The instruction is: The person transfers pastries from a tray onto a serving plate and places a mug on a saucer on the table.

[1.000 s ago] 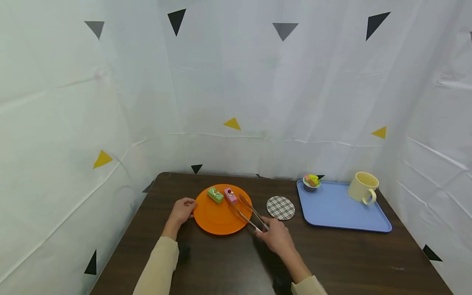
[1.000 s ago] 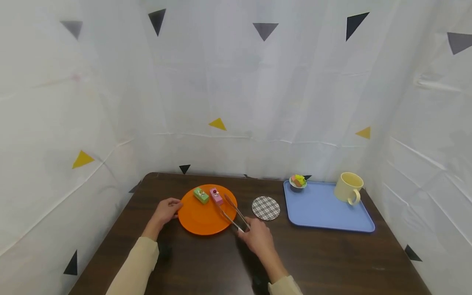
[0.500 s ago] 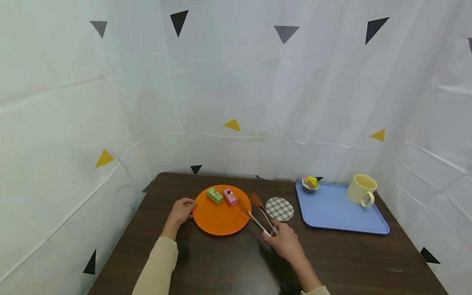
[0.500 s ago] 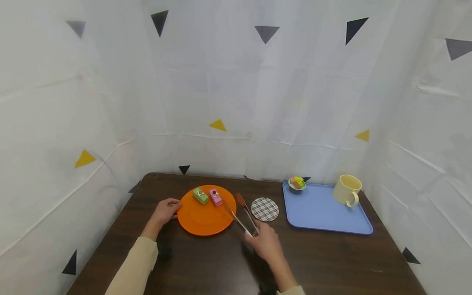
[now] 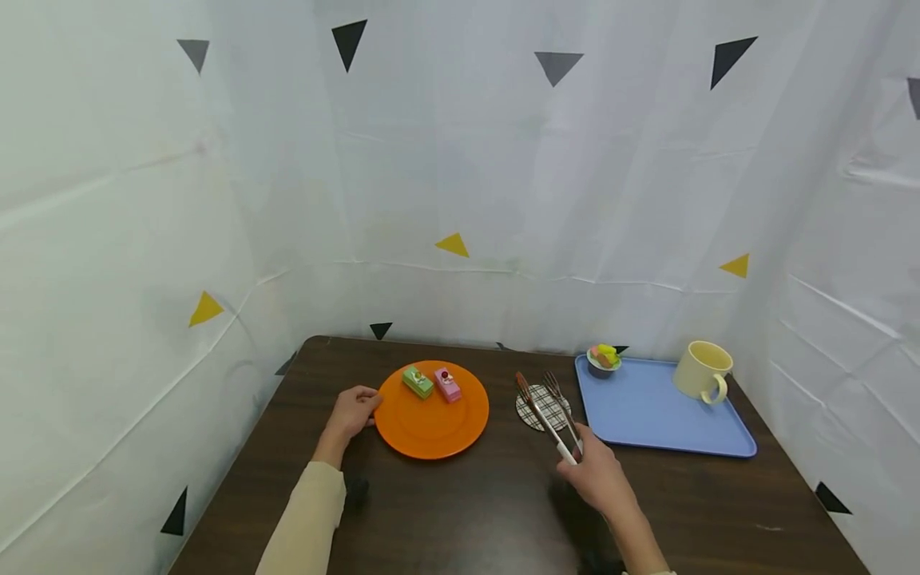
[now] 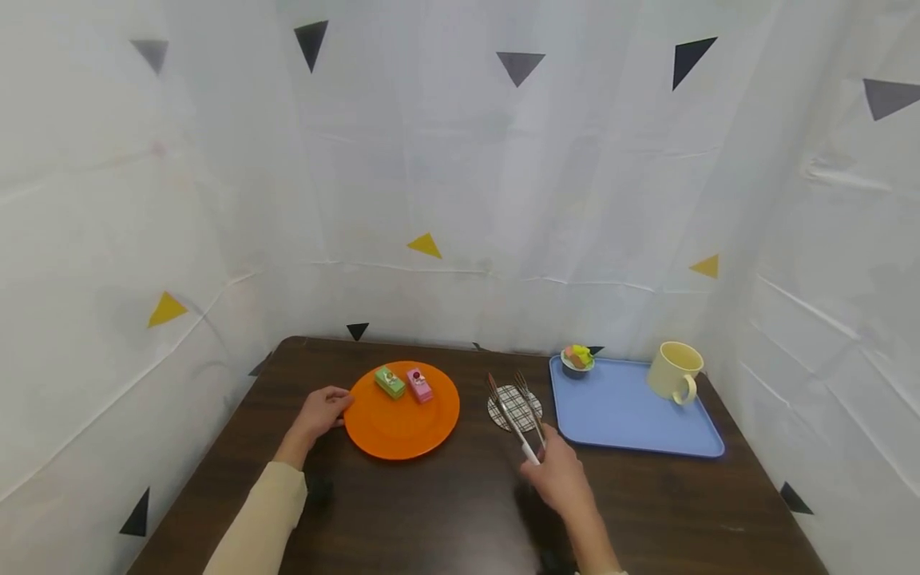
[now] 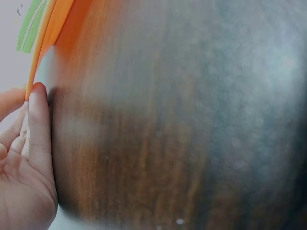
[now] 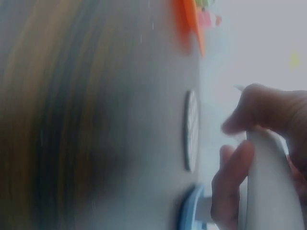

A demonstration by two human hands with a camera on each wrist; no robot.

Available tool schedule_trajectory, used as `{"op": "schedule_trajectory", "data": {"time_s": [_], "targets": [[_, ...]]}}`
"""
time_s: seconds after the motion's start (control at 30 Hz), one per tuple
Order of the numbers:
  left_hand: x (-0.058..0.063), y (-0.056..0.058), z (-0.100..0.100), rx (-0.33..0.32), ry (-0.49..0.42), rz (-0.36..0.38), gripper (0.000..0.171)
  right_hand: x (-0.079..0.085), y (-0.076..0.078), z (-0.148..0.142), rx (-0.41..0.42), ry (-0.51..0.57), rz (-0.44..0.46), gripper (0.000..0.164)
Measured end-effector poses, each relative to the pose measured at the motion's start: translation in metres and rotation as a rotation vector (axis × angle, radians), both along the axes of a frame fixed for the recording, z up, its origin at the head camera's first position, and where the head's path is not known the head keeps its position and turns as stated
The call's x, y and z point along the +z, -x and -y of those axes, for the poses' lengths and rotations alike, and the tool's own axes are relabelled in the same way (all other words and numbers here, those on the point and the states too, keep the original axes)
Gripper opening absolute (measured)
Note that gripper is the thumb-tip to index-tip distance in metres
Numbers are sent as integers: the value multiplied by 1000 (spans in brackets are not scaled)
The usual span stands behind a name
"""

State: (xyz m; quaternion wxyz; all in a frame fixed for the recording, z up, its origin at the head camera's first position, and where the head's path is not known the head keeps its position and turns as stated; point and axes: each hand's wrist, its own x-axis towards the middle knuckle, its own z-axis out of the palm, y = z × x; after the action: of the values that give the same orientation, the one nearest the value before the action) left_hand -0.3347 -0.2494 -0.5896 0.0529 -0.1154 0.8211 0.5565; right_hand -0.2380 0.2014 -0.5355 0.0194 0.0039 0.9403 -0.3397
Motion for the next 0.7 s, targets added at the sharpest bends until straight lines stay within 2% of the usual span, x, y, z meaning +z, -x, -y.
{"op": "schedule_trajectory", "data": {"time_s": [0.3,0.7], "targets": [[2,1,0,-6,26,5,37,7,-2,-34,-81,-54,34,74],[3,2,1,-2,0,19,36,9,-1,-77,-192,-106,99,78]]}}
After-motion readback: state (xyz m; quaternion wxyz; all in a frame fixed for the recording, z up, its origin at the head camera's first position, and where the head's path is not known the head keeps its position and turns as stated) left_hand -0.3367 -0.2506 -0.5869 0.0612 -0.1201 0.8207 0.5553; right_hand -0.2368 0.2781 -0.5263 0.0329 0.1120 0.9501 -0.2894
